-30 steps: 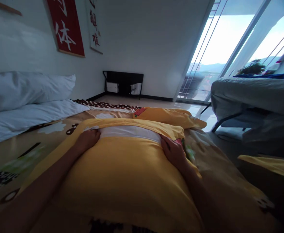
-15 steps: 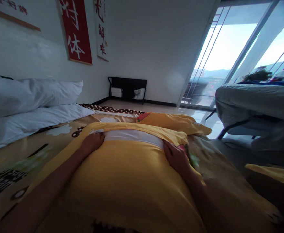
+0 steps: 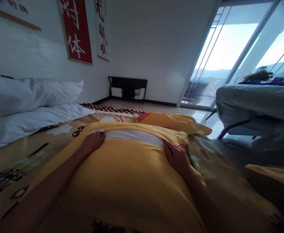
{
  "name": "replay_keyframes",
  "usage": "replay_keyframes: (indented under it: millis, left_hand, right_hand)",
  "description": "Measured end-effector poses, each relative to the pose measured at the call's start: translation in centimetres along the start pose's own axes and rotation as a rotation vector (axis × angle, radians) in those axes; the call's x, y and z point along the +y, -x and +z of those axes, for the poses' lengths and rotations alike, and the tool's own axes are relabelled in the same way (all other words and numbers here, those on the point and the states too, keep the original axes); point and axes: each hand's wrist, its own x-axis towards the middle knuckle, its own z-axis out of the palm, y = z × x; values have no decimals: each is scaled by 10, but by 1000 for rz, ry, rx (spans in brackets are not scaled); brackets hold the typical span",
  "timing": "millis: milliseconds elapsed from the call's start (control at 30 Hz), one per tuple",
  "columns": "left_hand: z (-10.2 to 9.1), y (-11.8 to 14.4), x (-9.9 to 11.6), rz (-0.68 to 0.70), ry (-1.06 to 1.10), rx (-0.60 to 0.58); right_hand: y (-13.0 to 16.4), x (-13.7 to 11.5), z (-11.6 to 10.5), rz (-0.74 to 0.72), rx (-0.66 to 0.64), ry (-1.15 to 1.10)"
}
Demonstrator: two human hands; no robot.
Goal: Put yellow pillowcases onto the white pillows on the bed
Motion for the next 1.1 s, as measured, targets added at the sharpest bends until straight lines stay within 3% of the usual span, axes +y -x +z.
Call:
replay_keyframes:
  millis: [1100]
  left_hand:
    - [2,-1,-2,2,15,14]
  right_hand:
    - [0,-4,-2,30,-11,3]
